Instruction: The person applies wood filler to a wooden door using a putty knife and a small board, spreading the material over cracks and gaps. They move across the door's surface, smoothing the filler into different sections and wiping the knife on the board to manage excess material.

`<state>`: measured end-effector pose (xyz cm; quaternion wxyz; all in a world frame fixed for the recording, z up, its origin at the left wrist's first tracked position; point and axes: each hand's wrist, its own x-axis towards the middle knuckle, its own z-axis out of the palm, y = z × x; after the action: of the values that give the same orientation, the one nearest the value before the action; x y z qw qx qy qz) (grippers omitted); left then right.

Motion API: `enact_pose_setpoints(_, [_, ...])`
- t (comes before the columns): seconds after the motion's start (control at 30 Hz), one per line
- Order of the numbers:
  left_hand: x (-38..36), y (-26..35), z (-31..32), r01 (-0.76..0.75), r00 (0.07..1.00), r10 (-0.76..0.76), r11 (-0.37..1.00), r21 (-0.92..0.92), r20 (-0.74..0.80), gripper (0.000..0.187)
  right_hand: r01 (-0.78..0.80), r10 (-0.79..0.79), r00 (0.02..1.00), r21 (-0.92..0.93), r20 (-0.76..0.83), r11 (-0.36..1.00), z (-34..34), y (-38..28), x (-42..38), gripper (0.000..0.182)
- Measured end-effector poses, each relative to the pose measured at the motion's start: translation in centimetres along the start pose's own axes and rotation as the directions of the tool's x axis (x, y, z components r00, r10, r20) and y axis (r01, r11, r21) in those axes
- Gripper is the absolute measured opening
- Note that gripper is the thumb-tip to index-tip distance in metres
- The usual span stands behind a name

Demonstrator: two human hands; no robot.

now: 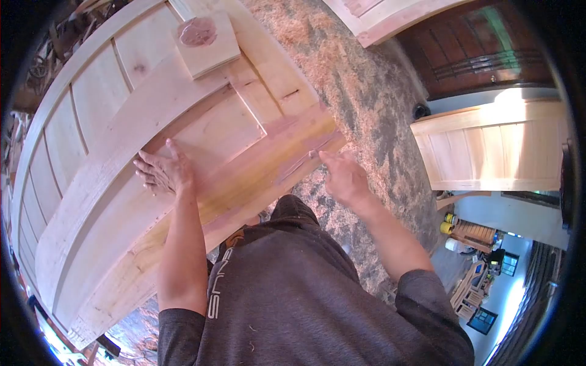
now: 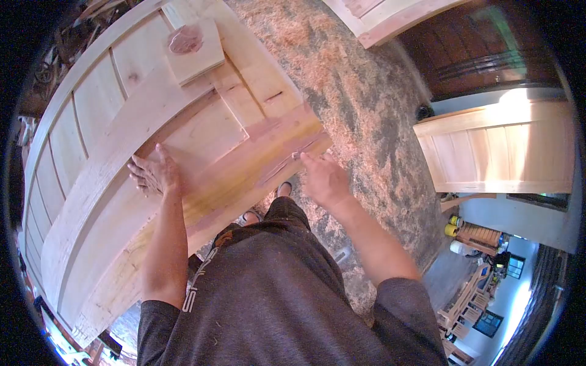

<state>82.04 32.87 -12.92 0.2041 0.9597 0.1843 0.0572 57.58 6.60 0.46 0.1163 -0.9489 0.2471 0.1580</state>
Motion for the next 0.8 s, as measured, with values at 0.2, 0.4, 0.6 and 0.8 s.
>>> enact_pose_setpoints(0.2, [0.0,-0.1,0.1,-0.001,1.000,0.001,1.000,0.001,-0.001,0.095,0.056,-0.058,0.996,-0.030,-0.072,0.998,1.6,-2.4,-0.8,0.048])
enact_pose_setpoints(0.4, [0.0,-0.3,0.4,0.007,1.000,-0.007,1.000,-0.012,-0.014,0.095,0.095,-0.089,0.991,0.050,-0.100,0.994,2.5,-4.1,-1.6,0.053])
enact_pose_setpoints(0.6, [0.1,-0.2,0.1,0.009,1.000,-0.009,1.000,-0.012,0.000,0.095,0.116,-0.111,0.987,0.038,-0.114,0.992,3.4,-5.7,-2.5,0.047])
enact_pose_setpoints(0.8, [0.0,-0.2,0.2,-0.001,1.000,0.001,1.000,-0.007,-0.024,0.094,0.152,-0.149,0.977,0.009,-0.151,0.988,4.9,-6.5,-3.2,0.048])
